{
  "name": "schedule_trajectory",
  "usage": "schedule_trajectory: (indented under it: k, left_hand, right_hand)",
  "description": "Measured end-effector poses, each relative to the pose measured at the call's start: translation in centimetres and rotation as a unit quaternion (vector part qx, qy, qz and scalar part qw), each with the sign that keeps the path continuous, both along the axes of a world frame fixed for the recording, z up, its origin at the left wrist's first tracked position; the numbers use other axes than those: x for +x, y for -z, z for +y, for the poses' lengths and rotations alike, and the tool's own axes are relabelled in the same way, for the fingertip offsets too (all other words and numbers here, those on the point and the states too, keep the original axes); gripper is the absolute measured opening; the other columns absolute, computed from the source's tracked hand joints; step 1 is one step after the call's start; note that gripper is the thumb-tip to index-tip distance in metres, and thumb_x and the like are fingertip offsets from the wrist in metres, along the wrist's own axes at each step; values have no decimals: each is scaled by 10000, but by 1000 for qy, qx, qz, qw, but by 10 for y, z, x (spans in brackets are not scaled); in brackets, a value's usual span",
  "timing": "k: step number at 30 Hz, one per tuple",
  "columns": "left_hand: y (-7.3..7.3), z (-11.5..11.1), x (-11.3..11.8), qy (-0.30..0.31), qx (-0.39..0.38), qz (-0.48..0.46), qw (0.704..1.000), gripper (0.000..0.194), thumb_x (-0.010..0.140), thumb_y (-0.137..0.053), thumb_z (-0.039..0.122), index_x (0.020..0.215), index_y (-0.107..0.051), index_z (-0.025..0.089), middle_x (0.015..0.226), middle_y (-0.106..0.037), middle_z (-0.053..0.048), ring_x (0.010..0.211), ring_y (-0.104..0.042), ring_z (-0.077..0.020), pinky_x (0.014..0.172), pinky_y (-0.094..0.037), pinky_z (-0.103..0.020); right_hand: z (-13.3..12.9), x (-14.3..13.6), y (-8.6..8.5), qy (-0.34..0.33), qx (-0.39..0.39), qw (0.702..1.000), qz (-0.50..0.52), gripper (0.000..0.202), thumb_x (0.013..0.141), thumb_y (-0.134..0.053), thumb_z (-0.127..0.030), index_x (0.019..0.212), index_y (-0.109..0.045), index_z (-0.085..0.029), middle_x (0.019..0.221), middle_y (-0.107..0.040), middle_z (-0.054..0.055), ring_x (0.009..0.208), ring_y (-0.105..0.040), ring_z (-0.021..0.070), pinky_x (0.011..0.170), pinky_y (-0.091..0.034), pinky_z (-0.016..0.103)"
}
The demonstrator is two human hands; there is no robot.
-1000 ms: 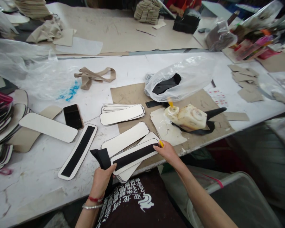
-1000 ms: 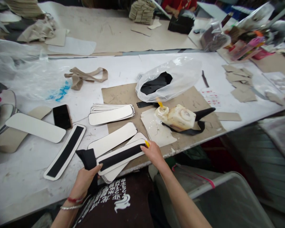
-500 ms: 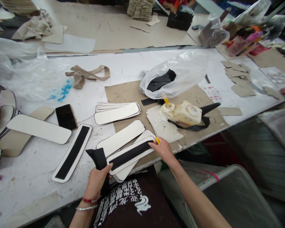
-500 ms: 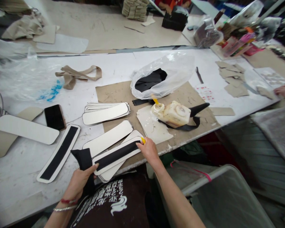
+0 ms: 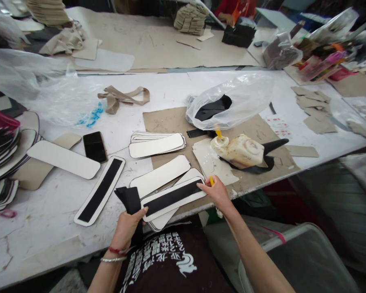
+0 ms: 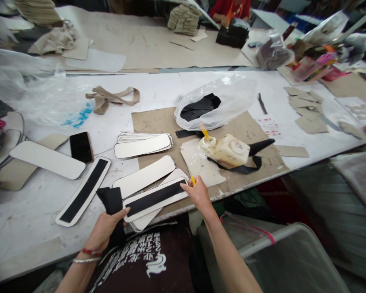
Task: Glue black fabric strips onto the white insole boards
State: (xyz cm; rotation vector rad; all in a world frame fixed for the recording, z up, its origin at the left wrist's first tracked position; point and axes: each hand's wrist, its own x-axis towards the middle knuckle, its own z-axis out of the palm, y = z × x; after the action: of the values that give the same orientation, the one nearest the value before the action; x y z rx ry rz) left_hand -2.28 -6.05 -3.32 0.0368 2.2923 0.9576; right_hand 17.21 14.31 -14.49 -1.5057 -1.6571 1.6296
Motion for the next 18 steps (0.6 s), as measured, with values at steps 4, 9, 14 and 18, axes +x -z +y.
schedule_trajectory:
  k: [4, 9, 14, 18]
  left_hand:
    - [-23, 2, 4, 4, 22, -3, 1000, 621, 428, -819, 519, 782, -624, 47, 701, -599, -122, 551, -518, -205, 470, -445, -272]
    - [-49, -3, 2, 58, 92, -38, 993, 524, 541, -797, 495, 787, -616, 69, 725, -594, -110, 554, -488, -170, 493, -444, -249]
    - [-58, -10, 0, 59, 111, -35, 991, 501, 544, -806, 493, 752, -590, 91, 678, -566, -83, 548, -479, -180, 479, -445, -262]
    - [-61, -13, 5, 45, 178, -62, 981, 471, 576, -813, 452, 801, -567, 118, 700, -550, -55, 556, -454, -160, 462, -430, -245]
  right_hand:
    - [0, 14, -19, -30, -78, 987, 135, 425, 639, -624, -516, 730, -416, -157, 626, -377, -25, 566, -336, 93, 540, -289, 237]
    - [2, 28, -52, -148, -174, 956, 186, 480, 745, -541, -592, 702, -323, -167, 610, -209, -39, 525, -183, 67, 470, -163, 228]
    - [6, 34, -68, -210, -157, 943, 203, 513, 785, -479, -630, 684, -290, -163, 604, -251, -35, 518, -227, 62, 472, -201, 220]
    - [7, 33, -75, -194, -157, 940, 234, 518, 784, -478, -636, 692, -294, -160, 635, -249, -30, 535, -243, 61, 473, -235, 203]
